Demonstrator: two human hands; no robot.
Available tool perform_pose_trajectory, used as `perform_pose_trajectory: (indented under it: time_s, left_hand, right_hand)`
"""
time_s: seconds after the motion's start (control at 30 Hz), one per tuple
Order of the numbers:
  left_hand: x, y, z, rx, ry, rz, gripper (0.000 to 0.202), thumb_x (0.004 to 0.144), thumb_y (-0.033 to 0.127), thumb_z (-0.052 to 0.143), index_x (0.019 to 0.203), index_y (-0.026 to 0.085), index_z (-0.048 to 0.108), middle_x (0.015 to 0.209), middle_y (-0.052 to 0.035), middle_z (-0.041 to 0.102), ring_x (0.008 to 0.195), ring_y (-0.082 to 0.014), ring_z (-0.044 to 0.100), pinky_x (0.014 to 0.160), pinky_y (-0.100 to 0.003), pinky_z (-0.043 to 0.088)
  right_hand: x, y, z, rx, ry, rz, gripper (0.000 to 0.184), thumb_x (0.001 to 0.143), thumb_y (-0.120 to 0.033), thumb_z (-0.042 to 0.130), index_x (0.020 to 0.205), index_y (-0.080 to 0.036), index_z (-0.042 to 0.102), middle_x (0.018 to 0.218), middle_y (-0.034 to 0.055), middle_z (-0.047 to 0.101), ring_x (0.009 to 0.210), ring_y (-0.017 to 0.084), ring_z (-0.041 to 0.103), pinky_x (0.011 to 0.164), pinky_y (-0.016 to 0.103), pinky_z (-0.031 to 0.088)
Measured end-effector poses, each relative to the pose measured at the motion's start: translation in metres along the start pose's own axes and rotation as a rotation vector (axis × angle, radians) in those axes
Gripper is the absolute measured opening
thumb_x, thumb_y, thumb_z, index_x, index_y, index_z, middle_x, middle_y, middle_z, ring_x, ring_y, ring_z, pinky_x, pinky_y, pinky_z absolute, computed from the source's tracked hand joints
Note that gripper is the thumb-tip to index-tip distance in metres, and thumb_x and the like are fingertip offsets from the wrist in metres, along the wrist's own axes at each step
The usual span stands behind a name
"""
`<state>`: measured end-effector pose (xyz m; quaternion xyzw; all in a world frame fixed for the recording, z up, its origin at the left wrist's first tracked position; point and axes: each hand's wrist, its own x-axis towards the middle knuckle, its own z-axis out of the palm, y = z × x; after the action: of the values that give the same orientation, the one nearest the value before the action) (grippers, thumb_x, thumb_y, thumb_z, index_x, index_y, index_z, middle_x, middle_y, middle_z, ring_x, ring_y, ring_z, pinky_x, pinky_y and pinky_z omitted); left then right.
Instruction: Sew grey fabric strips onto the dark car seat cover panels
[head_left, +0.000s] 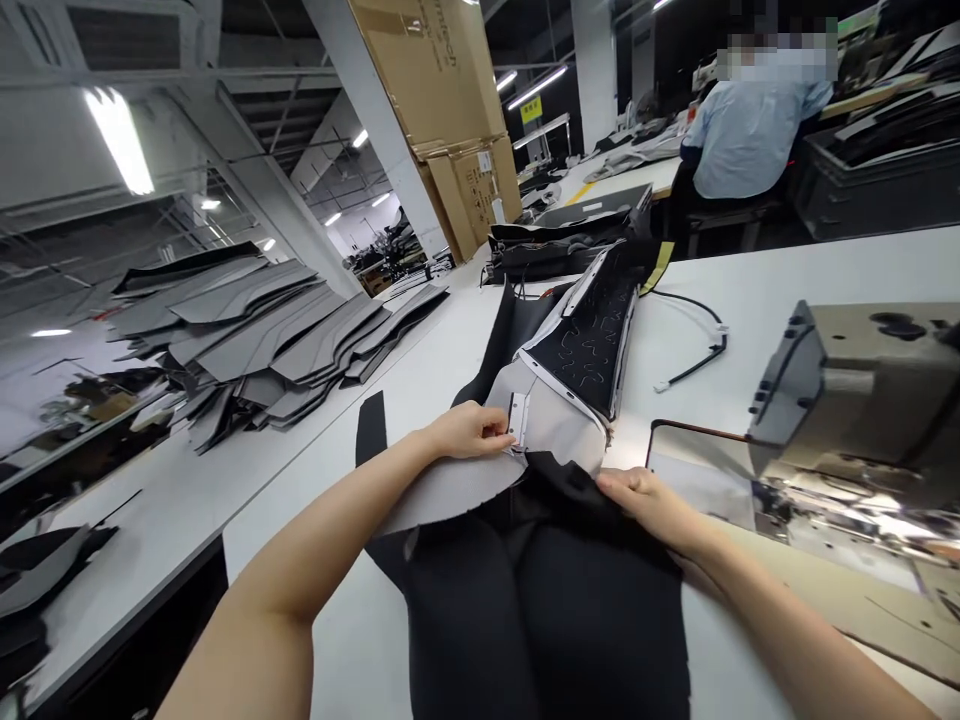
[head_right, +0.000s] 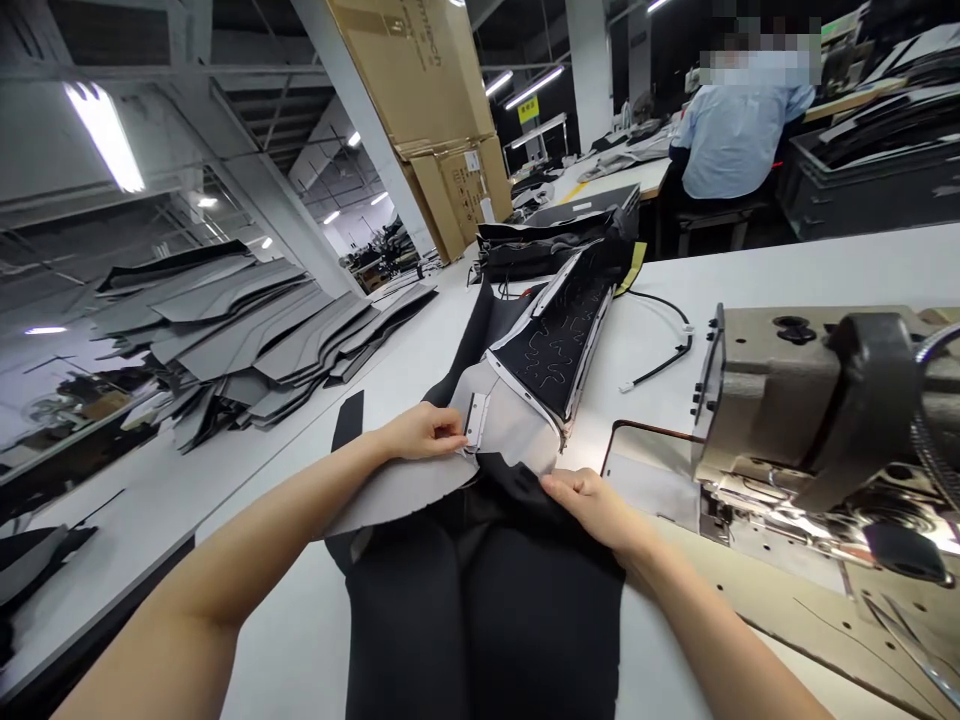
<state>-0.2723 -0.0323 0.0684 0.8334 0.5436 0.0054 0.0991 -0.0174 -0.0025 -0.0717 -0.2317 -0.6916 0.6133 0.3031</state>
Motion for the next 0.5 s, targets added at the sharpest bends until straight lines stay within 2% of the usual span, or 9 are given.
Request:
perform_pose_trajectory:
  time_s: [0.1, 0.2, 0.27, 0.37, 0.43, 0.5]
  left_hand:
    - [-0.011, 0.004, 0.011, 0.269, 0.051, 0.078, 0.024, 0.091, 0.031, 0.04, 0.081, 0.019, 0.059, 0.072, -0.0024, 0.061, 0.068, -0.0131, 0.056, 0.066, -0.024, 0.044]
    - [-0.034, 0.032, 0.036, 0.529, 0.067, 0.174, 0.03, 0.095, 0.025, 0.033, 0.107, 0.017, 0.06, 0.099, -0.0105, 0.065, 0.092, -0.0192, 0.06, 0.081, -0.032, 0.047]
    - [-0.052, 0.055, 0.057, 0.652, 0.087, 0.157, 0.038, 0.096, 0.029, 0.035, 0.126, 0.014, 0.051, 0.123, -0.0142, 0.058, 0.112, -0.0242, 0.054, 0.093, -0.038, 0.043]
    - [-0.068, 0.073, 0.076, 0.772, 0.113, 0.097, 0.051, 0.095, 0.035, 0.037, 0.141, 0.013, 0.035, 0.147, -0.0113, 0.036, 0.134, -0.0272, 0.032, 0.109, -0.043, 0.028]
    - [-0.065, 0.07, 0.077, 0.763, 0.093, 0.059, 0.055, 0.095, 0.036, 0.038, 0.144, 0.013, 0.031, 0.15, -0.0096, 0.029, 0.137, -0.0271, 0.026, 0.111, -0.044, 0.023]
    - [-0.053, 0.067, 0.071, 0.691, 0.048, 0.01, 0.06, 0.092, 0.042, 0.041, 0.143, 0.011, 0.032, 0.149, -0.0118, 0.031, 0.136, -0.0287, 0.028, 0.11, -0.046, 0.023]
  right_hand:
    - [-0.001, 0.004, 0.007, -0.002, 0.092, 0.05, 0.056, 0.079, -0.067, 0.047, 0.052, -0.019, 0.046, 0.052, -0.0022, 0.042, 0.049, 0.011, 0.036, 0.046, 0.024, 0.034]
    - [-0.002, 0.006, 0.012, -0.023, 0.248, 0.079, 0.056, 0.079, -0.07, 0.043, 0.056, -0.019, 0.047, 0.052, -0.002, 0.042, 0.05, 0.012, 0.038, 0.046, 0.024, 0.034]
    - [-0.001, 0.008, 0.014, -0.051, 0.375, 0.088, 0.056, 0.08, -0.07, 0.041, 0.058, -0.019, 0.05, 0.052, -0.0018, 0.043, 0.051, 0.013, 0.04, 0.048, 0.025, 0.035]
    - [0.001, 0.011, 0.015, -0.127, 0.543, 0.087, 0.054, 0.082, -0.067, 0.04, 0.061, -0.02, 0.054, 0.053, -0.0013, 0.045, 0.053, 0.015, 0.044, 0.051, 0.026, 0.037]
    - [-0.001, 0.012, 0.016, -0.201, 0.613, 0.059, 0.052, 0.084, -0.065, 0.038, 0.067, -0.02, 0.057, 0.057, 0.0001, 0.049, 0.056, 0.017, 0.048, 0.054, 0.028, 0.039]
    - [-0.009, 0.012, 0.017, -0.264, 0.641, -0.01, 0.052, 0.083, -0.067, 0.039, 0.082, -0.02, 0.061, 0.07, 0.0039, 0.057, 0.066, 0.021, 0.053, 0.063, 0.033, 0.044]
